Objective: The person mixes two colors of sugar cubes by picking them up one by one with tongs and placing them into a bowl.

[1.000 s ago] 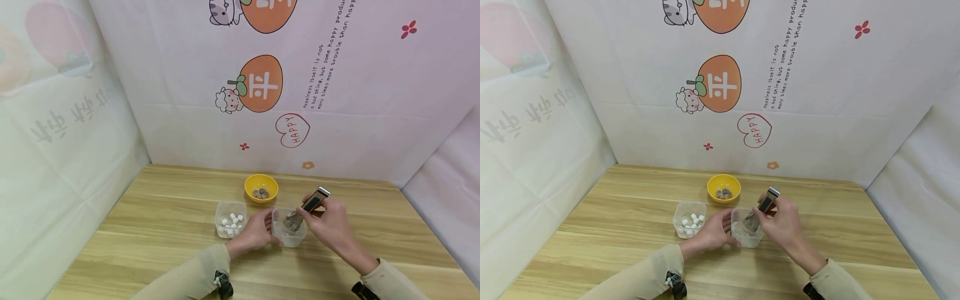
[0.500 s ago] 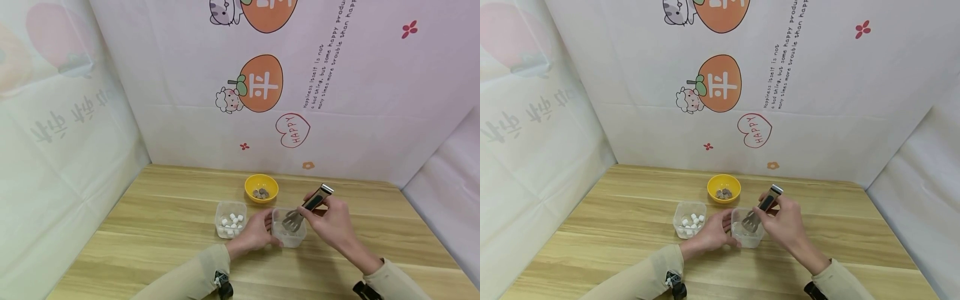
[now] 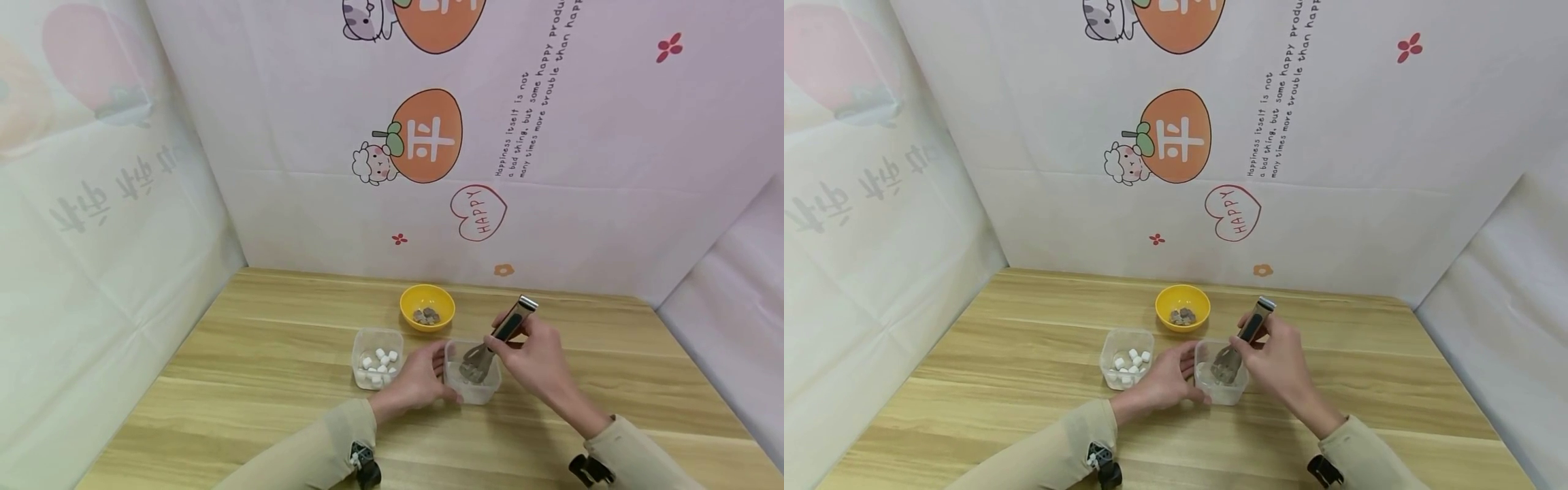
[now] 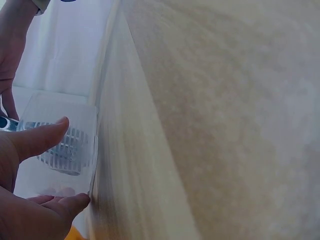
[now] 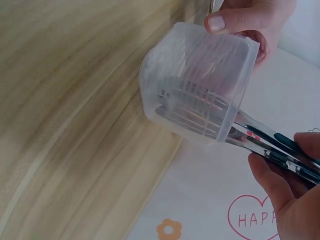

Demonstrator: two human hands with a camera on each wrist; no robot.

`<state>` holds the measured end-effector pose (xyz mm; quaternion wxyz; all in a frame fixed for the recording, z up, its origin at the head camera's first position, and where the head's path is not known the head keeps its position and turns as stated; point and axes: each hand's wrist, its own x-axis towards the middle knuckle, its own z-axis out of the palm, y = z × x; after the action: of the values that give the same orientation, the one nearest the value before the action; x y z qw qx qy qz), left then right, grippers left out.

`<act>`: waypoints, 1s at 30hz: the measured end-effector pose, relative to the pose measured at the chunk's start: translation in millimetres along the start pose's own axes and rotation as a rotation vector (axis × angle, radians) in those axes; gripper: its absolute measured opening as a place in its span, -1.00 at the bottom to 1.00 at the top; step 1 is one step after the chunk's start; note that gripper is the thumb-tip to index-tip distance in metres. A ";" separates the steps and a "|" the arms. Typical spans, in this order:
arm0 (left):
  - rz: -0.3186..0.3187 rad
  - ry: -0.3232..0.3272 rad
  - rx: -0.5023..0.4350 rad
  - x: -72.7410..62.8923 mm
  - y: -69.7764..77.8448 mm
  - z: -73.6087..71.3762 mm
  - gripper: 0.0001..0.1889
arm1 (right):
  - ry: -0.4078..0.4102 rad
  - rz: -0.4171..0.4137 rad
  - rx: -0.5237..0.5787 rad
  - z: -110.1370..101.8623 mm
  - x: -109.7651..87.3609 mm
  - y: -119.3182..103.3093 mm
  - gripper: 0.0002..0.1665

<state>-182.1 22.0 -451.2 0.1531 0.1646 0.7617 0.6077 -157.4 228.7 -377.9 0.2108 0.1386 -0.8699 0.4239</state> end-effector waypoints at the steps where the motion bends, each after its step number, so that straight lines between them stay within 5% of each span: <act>1: 0.002 0.000 0.000 -0.2 0.1 0.1 0.09 | 0.000 0.001 -0.004 0.4 1.0 1.3 -0.69; 30: 0.002 0.000 -0.010 0.7 -0.8 0.5 0.10 | 0.016 0.031 -0.038 -4.0 9.0 3.3 -0.76</act>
<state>-182.6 22.5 -452.1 0.1531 0.1646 0.7584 0.6118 -165.6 233.3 -373.5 0.2139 0.1178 -0.8782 0.4113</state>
